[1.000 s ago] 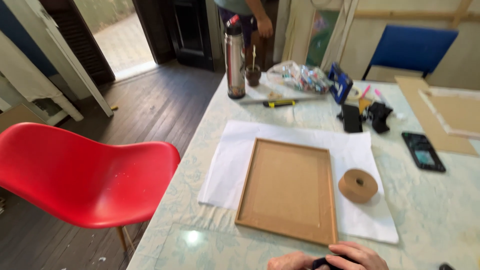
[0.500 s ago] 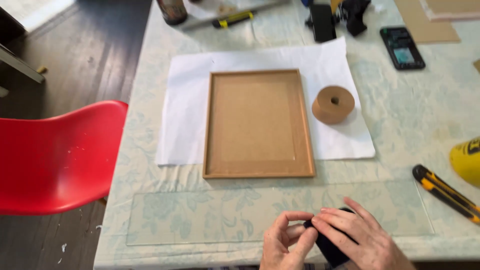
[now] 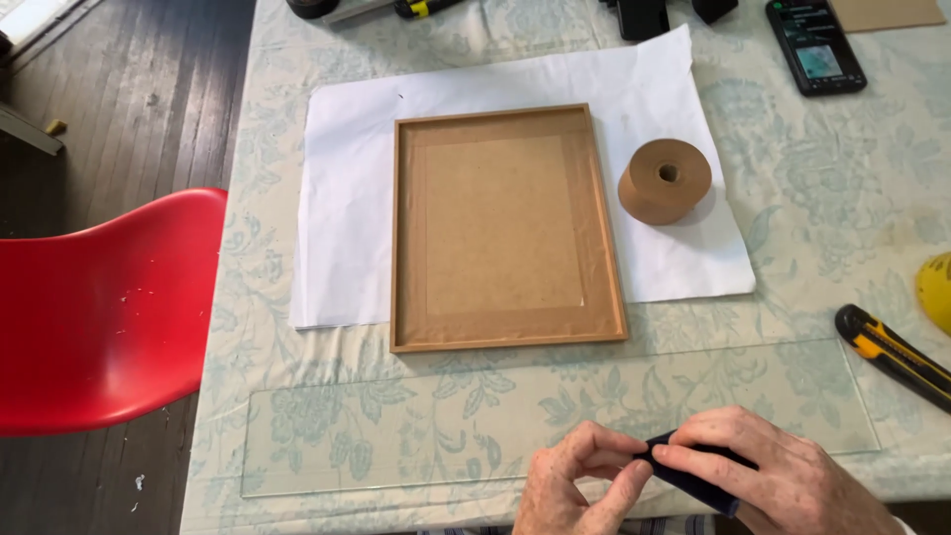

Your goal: Applying adhesive tape to the back of a wooden frame using a brush, utility knife, and cloth.

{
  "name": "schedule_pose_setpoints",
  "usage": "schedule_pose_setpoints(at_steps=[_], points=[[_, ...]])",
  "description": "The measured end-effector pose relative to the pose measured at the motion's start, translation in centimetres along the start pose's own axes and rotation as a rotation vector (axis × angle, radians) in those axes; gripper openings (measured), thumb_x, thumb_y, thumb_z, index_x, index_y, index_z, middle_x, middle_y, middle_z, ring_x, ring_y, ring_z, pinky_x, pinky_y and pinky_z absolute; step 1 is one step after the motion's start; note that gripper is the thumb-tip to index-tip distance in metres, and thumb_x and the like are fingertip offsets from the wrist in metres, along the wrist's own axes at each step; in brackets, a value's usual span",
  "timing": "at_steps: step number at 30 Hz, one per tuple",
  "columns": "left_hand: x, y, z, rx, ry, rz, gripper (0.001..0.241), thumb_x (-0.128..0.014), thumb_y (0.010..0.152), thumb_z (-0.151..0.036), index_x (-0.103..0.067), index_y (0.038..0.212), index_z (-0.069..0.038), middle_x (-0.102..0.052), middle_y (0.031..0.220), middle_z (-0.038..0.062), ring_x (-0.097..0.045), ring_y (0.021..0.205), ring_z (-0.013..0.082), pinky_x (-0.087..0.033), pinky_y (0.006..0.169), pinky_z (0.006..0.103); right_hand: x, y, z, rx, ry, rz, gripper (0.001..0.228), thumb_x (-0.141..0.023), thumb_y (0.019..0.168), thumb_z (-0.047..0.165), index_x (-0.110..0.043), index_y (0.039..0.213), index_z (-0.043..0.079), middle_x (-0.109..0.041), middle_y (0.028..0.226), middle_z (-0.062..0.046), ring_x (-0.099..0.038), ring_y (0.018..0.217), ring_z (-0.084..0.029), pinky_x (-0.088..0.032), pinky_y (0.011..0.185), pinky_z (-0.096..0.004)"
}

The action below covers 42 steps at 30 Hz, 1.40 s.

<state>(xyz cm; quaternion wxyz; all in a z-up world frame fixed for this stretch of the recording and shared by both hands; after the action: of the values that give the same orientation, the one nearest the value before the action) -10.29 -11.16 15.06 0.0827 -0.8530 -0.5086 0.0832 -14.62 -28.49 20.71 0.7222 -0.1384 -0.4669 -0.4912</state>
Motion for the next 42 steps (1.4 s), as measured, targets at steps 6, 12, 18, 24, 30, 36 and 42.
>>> schedule_pose_setpoints(at_steps=[6, 12, 18, 24, 30, 36, 42], points=[[-0.2, 0.3, -0.1, -0.072, -0.09, 0.008, 0.015, -0.067, 0.091, -0.012, -0.074, 0.104, -0.01, -0.08, 0.092, 0.007, -0.078, 0.085, 0.0116, -0.065, 0.082, 0.0217, -0.3, -0.8, -1.2, 0.03, -0.017, -0.017, 0.035, -0.057, 0.097, 0.029, -0.072, 0.126, 0.014, -0.07, 0.12, -0.003, -0.075, 0.109, -0.016, -0.059, 0.09, -0.025], [-0.7, 0.3, -1.2, -0.253, 0.009, 0.002, 0.017, -0.079, 0.093, -0.013, -0.076, 0.109, -0.011, -0.072, 0.087, 0.005, -0.068, 0.076, 0.0124, -0.065, 0.079, 0.0261, -1.8, -2.1, -1.5, -0.431, -0.296, -0.236, 0.033, -0.073, 0.08, 0.032, -0.073, 0.112, 0.039, -0.08, 0.098, 0.024, -0.077, 0.089, 0.007, -0.053, 0.056, -0.017], [-0.8, -0.3, -1.1, -0.607, 0.175, -0.055, 0.008, -0.08, 0.101, -0.013, -0.073, 0.102, -0.009, -0.066, 0.083, 0.005, -0.059, 0.071, 0.0171, -0.052, 0.068, 0.0287, -3.4, -6.3, -6.8, -0.734, -0.019, 0.02, 0.032, -0.08, 0.072, 0.038, -0.091, 0.1, 0.048, -0.099, 0.087, 0.029, -0.093, 0.08, 0.011, -0.07, 0.076, -0.012], [-0.9, -0.7, -1.4, -0.658, 0.119, -0.107, 0.011, -0.079, 0.101, -0.013, -0.07, 0.104, -0.008, -0.069, 0.09, 0.006, -0.061, 0.073, 0.0189, -0.053, 0.075, 0.0309, -2.8, -4.9, -4.6, -0.515, 0.087, -0.168, 0.038, -0.083, 0.067, 0.025, -0.085, 0.105, 0.029, -0.092, 0.102, 0.016, -0.086, 0.098, 0.002, -0.062, 0.086, -0.015], [1.2, 0.0, -2.3, -0.6, 0.153, -0.043, 0.007, -0.069, 0.104, -0.005, -0.069, 0.111, -0.006, -0.065, 0.089, 0.009, -0.063, 0.076, 0.0223, -0.054, 0.079, 0.0328, -0.1, 1.1, -2.5, -0.485, 0.102, -0.202, 0.018, -0.085, 0.068, 0.018, -0.085, 0.086, 0.022, -0.089, 0.088, 0.009, -0.085, 0.076, 0.0, -0.061, 0.076, -0.016], [3.8, 0.8, 2.4, 0.011, -0.386, -0.133, 0.028, -0.063, 0.099, -0.016, -0.073, 0.122, -0.004, -0.074, 0.094, 0.01, -0.062, 0.068, 0.0124, -0.057, 0.057, 0.0257, 0.4, 0.3, -7.9, -1.023, 0.166, 0.11, 0.031, -0.062, 0.085, 0.034, -0.088, 0.102, 0.03, -0.091, 0.095, 0.012, -0.082, 0.079, -0.009, -0.06, 0.074, -0.024], [3.3, 2.1, 7.1, 0.353, -1.047, -0.25, 0.068, -0.067, 0.084, -0.011, -0.054, 0.149, 0.005, -0.065, 0.145, 0.029, -0.069, 0.121, 0.0403, -0.056, 0.103, 0.0436, 2.5, 9.1, -9.6, -0.619, 0.363, -0.187, 0.047, -0.072, 0.093, 0.029, -0.051, 0.057, 0.008, -0.05, 0.053, 0.001, -0.046, 0.051, -0.011, -0.038, 0.055, -0.028]])
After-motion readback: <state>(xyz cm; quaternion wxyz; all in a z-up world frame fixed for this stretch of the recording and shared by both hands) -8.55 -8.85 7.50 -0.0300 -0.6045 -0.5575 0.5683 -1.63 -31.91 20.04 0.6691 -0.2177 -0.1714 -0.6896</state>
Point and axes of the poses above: each hand's wrist, its own y-axis towards the middle knuckle, its own x-axis out of the back of the hand, z = x × y, the point moved 6 cm from there along y, towards the middle knuckle
